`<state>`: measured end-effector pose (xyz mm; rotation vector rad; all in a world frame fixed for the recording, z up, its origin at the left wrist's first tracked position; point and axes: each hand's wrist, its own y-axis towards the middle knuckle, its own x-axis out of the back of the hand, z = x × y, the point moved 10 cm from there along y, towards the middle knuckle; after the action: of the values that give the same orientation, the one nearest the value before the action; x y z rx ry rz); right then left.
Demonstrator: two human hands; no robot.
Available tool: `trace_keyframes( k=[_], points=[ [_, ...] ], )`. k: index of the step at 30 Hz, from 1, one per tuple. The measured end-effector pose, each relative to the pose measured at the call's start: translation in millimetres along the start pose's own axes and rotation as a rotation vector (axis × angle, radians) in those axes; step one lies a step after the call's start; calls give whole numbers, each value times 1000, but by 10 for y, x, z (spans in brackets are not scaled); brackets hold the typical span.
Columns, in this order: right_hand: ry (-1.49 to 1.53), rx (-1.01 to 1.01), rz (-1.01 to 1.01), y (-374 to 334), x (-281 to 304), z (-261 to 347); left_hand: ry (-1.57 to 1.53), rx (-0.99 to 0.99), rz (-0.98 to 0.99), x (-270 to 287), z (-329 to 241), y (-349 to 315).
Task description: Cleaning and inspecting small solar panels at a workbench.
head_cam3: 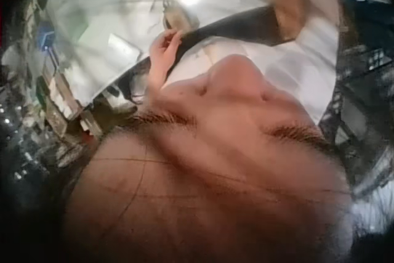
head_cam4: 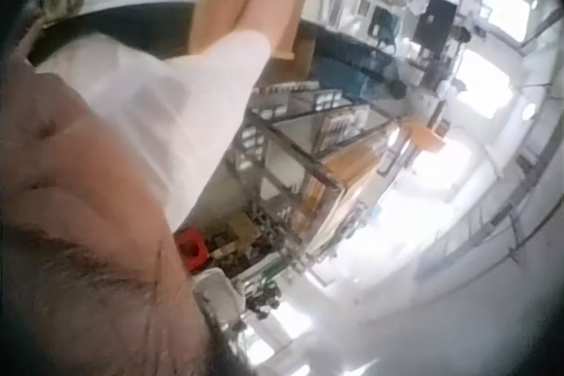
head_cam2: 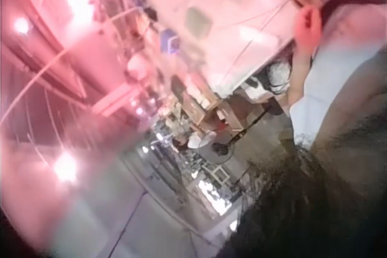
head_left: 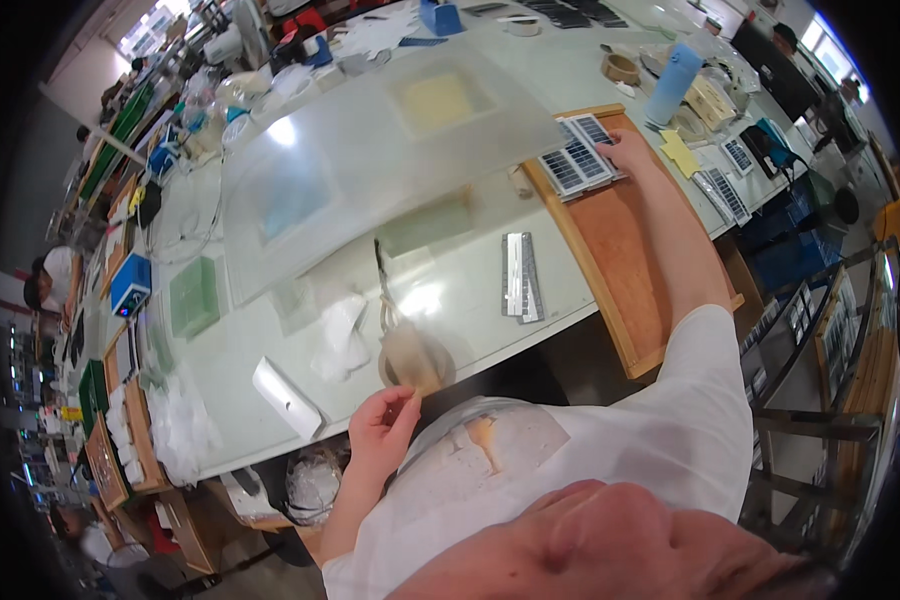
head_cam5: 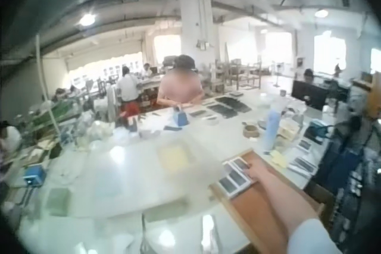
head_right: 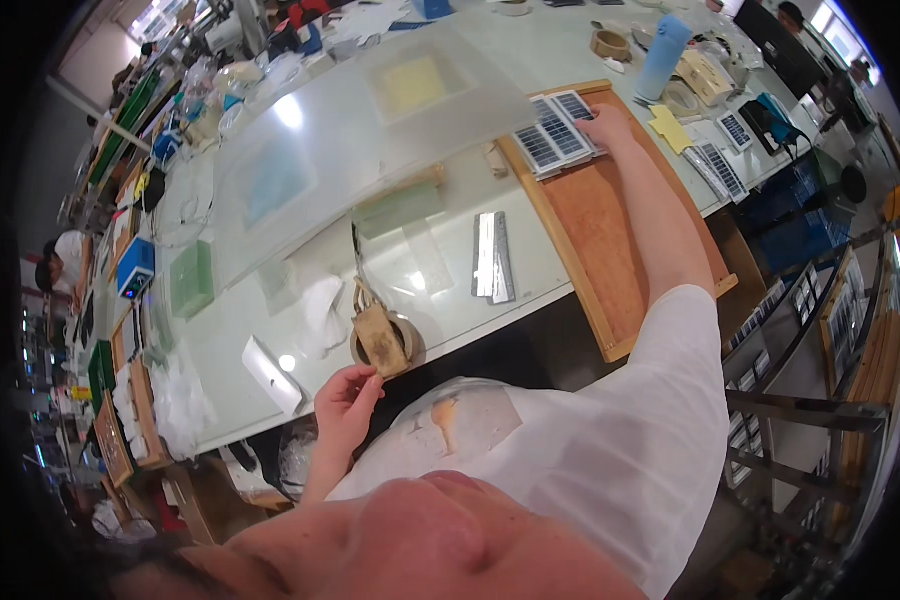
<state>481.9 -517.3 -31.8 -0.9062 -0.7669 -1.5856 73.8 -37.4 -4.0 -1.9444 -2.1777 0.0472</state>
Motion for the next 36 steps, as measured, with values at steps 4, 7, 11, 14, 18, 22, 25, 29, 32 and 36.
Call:
trace_keyframes(
  k=[4,7,11,14,18,22,25,29,32,36],
  points=[
    [-119,127,25,-35,-116,32,27,-49,29,53,47,-9],
    [-274,127,-186,-190,45,170,71,-36,9,146,63,-38],
    [-114,273,-313,-1240,125,1064,96,-50,5,291,79,-72],
    [63,629,-61,-2023,-392,1900,251,-63,-54,420,159,-67],
    [-181,906,-89,-2414,-780,2617,416,-60,-147,643,105,76],
    [-340,873,-62,-2062,-1165,2657,602,-318,-272,890,97,221],
    [-200,926,-124,-2012,-1057,2617,714,-383,-336,1039,43,305],
    [96,923,-189,-2045,-868,2620,800,-460,-375,1113,-52,516],
    [322,795,-37,-1904,-953,2458,934,-397,-302,1088,27,767],
    [507,771,-91,-1945,-841,2369,1199,-192,-87,985,189,1038]
  ],
)
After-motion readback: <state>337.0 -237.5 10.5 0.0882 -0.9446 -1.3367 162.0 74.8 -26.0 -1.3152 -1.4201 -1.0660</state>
